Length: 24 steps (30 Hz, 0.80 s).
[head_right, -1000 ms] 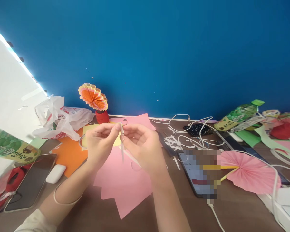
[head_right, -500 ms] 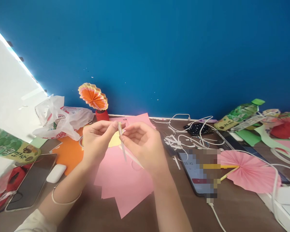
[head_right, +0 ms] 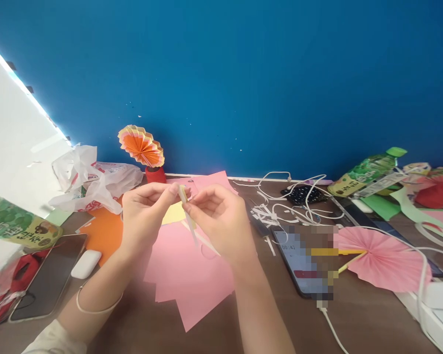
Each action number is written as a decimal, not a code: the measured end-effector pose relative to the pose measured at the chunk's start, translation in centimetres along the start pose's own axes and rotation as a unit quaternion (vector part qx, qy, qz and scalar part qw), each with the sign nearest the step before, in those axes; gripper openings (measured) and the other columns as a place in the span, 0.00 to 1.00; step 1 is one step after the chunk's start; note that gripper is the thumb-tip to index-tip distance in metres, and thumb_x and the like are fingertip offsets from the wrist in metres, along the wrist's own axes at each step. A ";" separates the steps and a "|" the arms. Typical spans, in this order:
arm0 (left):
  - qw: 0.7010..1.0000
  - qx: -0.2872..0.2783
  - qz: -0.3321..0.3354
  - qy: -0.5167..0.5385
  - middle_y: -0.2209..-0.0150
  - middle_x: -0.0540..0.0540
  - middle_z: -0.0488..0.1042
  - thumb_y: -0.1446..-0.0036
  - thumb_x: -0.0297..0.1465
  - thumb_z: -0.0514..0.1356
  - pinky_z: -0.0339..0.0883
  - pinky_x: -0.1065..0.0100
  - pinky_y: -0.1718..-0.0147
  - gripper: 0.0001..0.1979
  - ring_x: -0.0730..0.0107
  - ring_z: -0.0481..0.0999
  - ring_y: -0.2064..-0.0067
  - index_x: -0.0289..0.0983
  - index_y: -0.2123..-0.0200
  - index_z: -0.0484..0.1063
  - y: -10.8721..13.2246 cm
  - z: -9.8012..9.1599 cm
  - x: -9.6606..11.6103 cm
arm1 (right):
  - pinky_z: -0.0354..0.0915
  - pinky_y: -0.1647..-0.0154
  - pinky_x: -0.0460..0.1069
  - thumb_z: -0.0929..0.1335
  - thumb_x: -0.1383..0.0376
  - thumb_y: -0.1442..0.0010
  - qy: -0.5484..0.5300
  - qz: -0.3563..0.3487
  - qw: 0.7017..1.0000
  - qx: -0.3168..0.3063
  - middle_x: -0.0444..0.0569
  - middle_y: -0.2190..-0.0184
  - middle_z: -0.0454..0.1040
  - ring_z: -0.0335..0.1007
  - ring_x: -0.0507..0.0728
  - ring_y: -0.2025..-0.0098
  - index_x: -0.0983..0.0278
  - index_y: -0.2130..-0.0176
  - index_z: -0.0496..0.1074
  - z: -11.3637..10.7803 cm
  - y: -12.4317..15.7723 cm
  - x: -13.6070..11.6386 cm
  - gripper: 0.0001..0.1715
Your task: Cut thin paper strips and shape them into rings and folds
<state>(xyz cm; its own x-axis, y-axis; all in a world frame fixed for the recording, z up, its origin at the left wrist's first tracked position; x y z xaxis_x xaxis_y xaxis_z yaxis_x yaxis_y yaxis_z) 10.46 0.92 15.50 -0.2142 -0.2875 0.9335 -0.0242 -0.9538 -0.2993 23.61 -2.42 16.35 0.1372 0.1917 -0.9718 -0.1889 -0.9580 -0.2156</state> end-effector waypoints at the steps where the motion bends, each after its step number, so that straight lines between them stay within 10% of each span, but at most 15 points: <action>1: 1.000 -0.001 0.001 -0.002 0.74 0.47 0.78 0.50 0.34 0.61 0.73 0.67 0.66 0.08 0.67 0.78 0.70 0.36 0.74 0.76 0.0 0.0 0.0 | 0.70 0.66 0.50 0.72 0.58 0.54 0.001 0.001 1.000 -0.001 0.47 0.73 0.74 0.73 0.55 0.68 0.63 0.74 0.67 0.0 0.0 0.0 0.13; 24: 1.000 -0.011 -0.010 0.017 0.71 0.45 0.78 0.50 0.34 0.62 0.74 0.67 0.65 0.08 0.66 0.78 0.68 0.35 0.74 0.76 0.3 0.3 0.2 | 0.71 0.68 0.49 0.74 0.56 0.58 0.040 -0.018 0.999 0.022 0.46 0.74 0.73 0.73 0.55 0.68 0.63 0.73 0.68 -0.1 -0.1 -0.1 0.17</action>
Point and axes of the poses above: each hand's wrist, its own y-axis away from the middle knuckle, its own z-axis out of the palm, x = y × z, the point moved 6 cm from there along -y, towards the middle knuckle
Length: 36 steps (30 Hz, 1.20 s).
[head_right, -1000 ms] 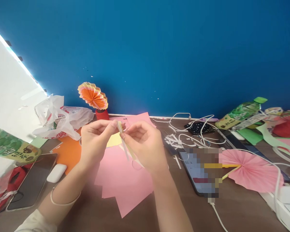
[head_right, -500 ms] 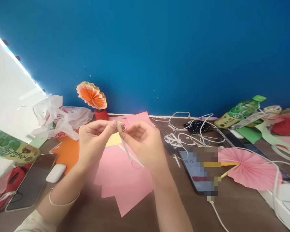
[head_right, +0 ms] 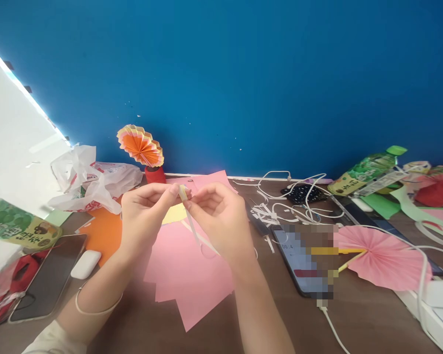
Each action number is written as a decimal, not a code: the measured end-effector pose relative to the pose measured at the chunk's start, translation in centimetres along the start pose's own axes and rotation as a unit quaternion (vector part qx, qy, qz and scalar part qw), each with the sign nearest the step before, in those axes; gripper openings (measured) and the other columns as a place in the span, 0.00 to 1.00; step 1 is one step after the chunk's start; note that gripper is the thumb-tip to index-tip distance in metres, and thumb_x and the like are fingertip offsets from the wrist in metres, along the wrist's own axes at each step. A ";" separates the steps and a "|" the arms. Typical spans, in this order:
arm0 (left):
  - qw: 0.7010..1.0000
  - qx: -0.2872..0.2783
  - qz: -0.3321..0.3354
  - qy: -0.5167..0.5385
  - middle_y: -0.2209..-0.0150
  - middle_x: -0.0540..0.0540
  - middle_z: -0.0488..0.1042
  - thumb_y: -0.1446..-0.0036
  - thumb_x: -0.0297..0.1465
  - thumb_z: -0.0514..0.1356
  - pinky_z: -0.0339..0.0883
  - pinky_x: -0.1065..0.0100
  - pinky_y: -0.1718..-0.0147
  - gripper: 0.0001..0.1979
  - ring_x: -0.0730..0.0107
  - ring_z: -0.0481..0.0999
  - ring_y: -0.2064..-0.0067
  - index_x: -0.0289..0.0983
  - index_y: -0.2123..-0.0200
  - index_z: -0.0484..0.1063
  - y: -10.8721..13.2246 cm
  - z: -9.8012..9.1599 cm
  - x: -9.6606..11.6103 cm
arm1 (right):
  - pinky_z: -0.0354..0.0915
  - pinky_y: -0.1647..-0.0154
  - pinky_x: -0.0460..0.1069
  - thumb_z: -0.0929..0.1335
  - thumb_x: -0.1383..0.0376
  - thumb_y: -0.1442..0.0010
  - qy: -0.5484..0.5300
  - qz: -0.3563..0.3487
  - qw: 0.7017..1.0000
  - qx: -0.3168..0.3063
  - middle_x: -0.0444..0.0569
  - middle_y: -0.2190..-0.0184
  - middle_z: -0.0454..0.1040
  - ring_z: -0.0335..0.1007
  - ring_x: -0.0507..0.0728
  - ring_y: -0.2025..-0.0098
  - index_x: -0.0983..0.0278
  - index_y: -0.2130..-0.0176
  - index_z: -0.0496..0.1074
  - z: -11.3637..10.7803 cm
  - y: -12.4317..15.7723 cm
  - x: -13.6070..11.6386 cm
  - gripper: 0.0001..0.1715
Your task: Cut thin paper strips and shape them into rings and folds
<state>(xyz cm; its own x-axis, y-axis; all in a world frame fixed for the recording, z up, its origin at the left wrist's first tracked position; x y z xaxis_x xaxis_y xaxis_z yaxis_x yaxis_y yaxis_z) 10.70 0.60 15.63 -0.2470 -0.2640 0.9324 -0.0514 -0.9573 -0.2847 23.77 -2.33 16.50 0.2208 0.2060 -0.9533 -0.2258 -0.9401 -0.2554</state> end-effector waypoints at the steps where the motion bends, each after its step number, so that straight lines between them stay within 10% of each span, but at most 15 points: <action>1: 1.000 -0.001 -0.003 0.004 0.71 0.45 0.78 0.50 0.34 0.61 0.74 0.67 0.65 0.08 0.66 0.78 0.68 0.35 0.74 0.76 0.0 0.0 -0.1 | 0.72 0.68 0.49 0.74 0.56 0.58 0.004 -0.002 1.000 0.003 0.46 0.74 0.73 0.73 0.55 0.68 0.64 0.72 0.68 0.0 0.0 0.0 0.17; 36: 0.987 -0.026 -0.089 0.131 0.68 0.45 0.79 0.56 0.35 0.66 0.72 0.63 0.63 0.13 0.61 0.78 0.63 0.37 0.69 0.67 -0.8 0.5 -1.5 | 0.72 0.67 0.50 0.71 0.57 0.52 0.028 0.006 0.999 0.025 0.48 0.74 0.74 0.73 0.55 0.70 0.64 0.72 0.68 -0.1 0.4 -0.7 0.14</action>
Point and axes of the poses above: each hand's wrist, its own y-axis away from the middle knuckle, its own z-axis out of the palm, x = y × z, the point moved 6 cm from there along -y, towards the middle knuckle
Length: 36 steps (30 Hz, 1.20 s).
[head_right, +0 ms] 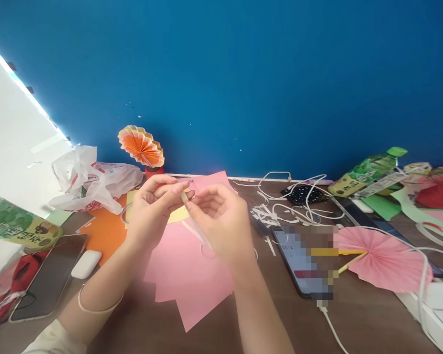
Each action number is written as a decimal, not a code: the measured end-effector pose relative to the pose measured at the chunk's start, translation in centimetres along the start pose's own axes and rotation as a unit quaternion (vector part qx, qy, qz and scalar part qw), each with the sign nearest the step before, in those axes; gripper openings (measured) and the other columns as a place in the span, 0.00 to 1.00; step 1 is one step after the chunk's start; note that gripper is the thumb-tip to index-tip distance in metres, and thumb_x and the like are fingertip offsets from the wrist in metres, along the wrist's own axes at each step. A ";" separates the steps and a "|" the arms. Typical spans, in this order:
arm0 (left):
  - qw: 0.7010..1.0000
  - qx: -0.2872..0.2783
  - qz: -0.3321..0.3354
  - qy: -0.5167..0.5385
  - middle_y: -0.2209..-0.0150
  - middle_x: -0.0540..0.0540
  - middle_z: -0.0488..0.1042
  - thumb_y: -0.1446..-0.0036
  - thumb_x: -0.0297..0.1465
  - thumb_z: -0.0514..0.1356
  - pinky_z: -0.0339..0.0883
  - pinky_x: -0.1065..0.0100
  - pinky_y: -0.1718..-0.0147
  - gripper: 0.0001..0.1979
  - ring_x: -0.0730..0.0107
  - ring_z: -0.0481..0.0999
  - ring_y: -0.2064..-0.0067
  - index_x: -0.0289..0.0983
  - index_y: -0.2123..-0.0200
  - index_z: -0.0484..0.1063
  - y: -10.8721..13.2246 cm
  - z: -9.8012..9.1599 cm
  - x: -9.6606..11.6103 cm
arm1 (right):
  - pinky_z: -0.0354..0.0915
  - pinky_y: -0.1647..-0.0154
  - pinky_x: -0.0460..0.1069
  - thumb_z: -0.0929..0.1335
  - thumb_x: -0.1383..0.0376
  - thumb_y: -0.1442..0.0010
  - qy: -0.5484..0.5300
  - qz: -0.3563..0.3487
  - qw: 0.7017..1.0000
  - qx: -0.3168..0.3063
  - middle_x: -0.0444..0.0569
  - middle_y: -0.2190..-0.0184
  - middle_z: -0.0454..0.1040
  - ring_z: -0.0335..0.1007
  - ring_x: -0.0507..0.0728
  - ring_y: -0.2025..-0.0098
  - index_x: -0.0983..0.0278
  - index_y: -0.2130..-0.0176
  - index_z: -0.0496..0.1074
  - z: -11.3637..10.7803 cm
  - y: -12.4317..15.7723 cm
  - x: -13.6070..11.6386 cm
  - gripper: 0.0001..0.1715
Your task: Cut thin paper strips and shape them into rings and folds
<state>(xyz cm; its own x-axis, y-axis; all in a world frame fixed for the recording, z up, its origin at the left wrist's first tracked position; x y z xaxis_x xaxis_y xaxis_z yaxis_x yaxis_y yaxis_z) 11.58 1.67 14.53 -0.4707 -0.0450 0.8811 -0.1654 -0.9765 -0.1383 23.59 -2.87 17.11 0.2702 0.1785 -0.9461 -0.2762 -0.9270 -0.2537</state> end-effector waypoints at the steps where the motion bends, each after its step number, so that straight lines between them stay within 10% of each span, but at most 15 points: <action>1: 1.000 -0.006 -0.005 0.008 0.67 0.45 0.79 0.56 0.35 0.65 0.72 0.62 0.62 0.12 0.60 0.78 0.63 0.37 0.68 0.68 -0.2 0.0 -0.2 | 0.72 0.66 0.50 0.71 0.56 0.53 -0.001 0.000 1.000 -0.001 0.48 0.74 0.74 0.73 0.55 0.70 0.64 0.72 0.68 0.0 0.0 0.0 0.14; 36: 0.999 -0.019 -0.007 -0.037 0.67 0.44 0.78 0.56 0.32 0.65 0.72 0.62 0.61 0.21 0.58 0.77 0.59 0.38 0.58 0.64 0.8 0.7 1.1 | 0.72 0.69 0.49 0.72 0.57 0.54 0.010 -0.024 1.000 0.002 0.47 0.75 0.74 0.74 0.56 0.69 0.63 0.72 0.69 -0.3 -0.2 0.2 0.13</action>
Point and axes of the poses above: each hand's wrist, its own y-axis away from the middle knuckle, its own z-axis out of the palm, x = y × z, the point moved 6 cm from there along -y, towards the middle knuckle
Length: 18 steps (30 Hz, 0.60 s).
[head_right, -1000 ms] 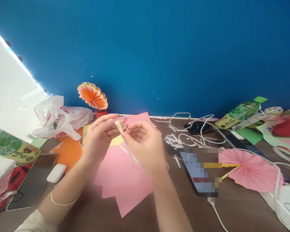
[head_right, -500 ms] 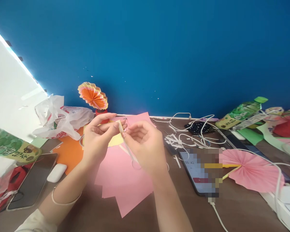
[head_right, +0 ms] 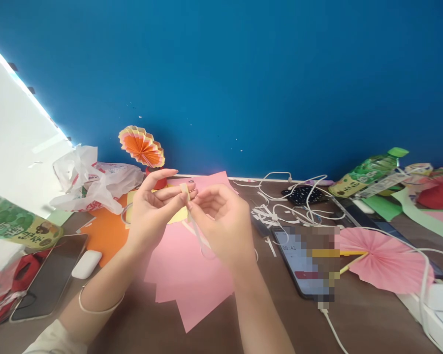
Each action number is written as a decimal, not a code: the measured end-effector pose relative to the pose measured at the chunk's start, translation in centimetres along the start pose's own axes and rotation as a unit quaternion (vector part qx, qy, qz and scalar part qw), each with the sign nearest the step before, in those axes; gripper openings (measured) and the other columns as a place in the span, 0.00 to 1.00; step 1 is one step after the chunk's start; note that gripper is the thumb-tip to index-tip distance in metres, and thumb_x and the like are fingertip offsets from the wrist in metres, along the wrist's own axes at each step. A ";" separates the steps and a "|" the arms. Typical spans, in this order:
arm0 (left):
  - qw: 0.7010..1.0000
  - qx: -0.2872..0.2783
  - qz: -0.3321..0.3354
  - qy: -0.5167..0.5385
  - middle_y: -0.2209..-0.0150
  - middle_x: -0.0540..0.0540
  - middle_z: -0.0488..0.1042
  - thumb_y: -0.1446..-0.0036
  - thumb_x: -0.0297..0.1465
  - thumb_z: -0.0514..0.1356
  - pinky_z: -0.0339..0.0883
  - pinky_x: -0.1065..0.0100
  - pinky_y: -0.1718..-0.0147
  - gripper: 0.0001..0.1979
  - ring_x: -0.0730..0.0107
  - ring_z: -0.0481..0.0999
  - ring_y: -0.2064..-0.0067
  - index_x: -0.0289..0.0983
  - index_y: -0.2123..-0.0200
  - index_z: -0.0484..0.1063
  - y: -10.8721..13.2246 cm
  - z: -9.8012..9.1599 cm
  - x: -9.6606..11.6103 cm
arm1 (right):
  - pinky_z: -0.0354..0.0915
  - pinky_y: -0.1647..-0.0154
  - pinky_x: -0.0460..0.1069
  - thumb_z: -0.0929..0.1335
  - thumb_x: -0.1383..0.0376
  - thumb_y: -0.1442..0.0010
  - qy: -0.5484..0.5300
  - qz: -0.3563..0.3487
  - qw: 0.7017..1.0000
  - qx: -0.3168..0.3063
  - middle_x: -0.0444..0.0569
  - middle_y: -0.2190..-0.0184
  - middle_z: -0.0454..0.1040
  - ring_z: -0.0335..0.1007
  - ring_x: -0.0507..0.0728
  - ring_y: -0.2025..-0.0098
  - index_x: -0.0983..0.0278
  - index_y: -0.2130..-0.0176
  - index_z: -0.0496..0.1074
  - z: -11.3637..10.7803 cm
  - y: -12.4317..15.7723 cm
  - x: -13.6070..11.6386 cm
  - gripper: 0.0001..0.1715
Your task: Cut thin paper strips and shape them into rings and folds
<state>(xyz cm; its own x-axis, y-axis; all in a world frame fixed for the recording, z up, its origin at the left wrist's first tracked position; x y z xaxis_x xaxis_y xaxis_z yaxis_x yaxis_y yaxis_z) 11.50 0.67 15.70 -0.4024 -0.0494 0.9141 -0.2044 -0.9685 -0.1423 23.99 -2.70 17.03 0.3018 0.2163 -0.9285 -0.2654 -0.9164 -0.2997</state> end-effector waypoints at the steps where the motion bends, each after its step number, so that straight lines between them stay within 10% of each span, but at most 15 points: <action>1: 1.000 0.000 0.000 0.000 0.67 0.44 0.78 0.56 0.32 0.65 0.72 0.62 0.61 0.20 0.58 0.77 0.59 0.38 0.58 0.64 0.0 0.0 0.0 | 0.72 0.68 0.50 0.72 0.57 0.54 -0.001 -0.001 1.000 0.001 0.47 0.75 0.74 0.74 0.56 0.69 0.63 0.72 0.69 0.0 0.0 0.0 0.13; 18: 0.997 0.032 0.068 0.004 0.64 0.45 0.77 0.56 0.35 0.65 0.73 0.62 0.62 0.20 0.58 0.76 0.56 0.40 0.59 0.64 -0.9 -0.9 -0.4 | 0.71 0.65 0.50 0.73 0.61 0.55 0.000 0.015 1.000 0.001 0.46 0.73 0.73 0.72 0.54 0.69 0.63 0.72 0.68 0.2 -0.1 0.1 0.12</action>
<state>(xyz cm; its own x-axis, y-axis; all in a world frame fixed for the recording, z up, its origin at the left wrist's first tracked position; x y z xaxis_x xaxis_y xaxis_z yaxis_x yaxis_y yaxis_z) 11.02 1.77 15.13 -0.4302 -0.1790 0.8848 -0.0907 -0.9666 -0.2397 23.89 -2.56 16.91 0.2937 0.1887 -0.9371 -0.2756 -0.9220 -0.2721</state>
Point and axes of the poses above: each hand's wrist, its own y-axis away from the middle knuckle, its own z-axis out of the palm, x = y × z, the point moved 6 cm from there along -y, towards the middle knuckle
